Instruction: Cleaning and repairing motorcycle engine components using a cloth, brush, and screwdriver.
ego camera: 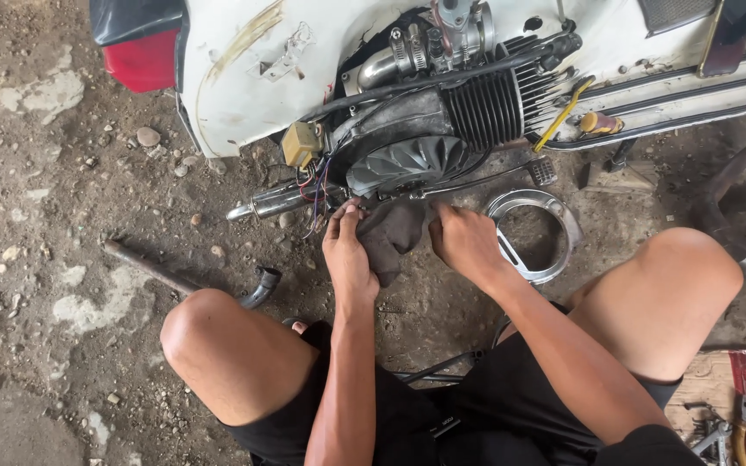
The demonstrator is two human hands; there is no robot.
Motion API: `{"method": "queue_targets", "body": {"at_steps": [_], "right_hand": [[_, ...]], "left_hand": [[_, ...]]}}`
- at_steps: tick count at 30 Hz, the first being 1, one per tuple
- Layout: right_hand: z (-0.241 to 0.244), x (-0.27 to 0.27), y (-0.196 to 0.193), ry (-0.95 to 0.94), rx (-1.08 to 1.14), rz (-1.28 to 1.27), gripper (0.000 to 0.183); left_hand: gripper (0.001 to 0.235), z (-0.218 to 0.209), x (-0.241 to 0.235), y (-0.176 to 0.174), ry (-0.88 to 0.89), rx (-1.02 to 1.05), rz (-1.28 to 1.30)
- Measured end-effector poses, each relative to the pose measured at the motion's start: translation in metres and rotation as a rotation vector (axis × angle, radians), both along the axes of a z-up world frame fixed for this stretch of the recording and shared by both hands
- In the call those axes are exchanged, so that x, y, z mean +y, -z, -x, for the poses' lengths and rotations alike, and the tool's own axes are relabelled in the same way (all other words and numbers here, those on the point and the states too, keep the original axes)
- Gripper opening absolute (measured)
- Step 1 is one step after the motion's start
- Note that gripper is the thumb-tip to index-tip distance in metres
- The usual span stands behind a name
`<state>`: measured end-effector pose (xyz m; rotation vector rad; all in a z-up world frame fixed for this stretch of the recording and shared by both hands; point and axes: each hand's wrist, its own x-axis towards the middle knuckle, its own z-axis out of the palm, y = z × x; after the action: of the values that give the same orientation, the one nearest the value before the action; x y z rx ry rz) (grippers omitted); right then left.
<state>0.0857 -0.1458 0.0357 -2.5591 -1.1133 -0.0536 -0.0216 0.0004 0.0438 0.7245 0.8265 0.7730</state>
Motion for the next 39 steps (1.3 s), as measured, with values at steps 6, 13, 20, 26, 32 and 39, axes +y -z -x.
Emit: {"method": "queue_targets", "body": {"at_steps": [6,13,20,26,32,39], "right_hand": [[0.015,0.001,-0.086,-0.112,0.732,0.200,0.063],[-0.001,-0.028,-0.057,-0.240,0.895,-0.064,0.056],[-0.008,-0.055,-0.075,-0.263,0.707,-0.264,0.033],[-0.028,-0.088,-0.096,-0.162,0.577,-0.304,0.030],[-0.087,-0.172,-0.161,0.150,0.304,-0.197,0.026],[-0.182,-0.209,-0.199,0.096,0.066,-0.633,0.024]], "left_hand": [[0.028,-0.001,-0.027,-0.045,0.107,0.020,0.003],[0.034,-0.005,-0.032,0.002,0.417,0.011,-0.236],[0.042,0.005,-0.045,-0.041,0.621,0.107,-0.568],[0.057,-0.003,-0.056,-0.048,0.717,0.128,-0.621],[0.038,-0.010,-0.072,-0.030,0.745,0.119,-0.542],[0.051,-0.023,-0.091,-0.026,0.847,0.228,-0.521]]}}
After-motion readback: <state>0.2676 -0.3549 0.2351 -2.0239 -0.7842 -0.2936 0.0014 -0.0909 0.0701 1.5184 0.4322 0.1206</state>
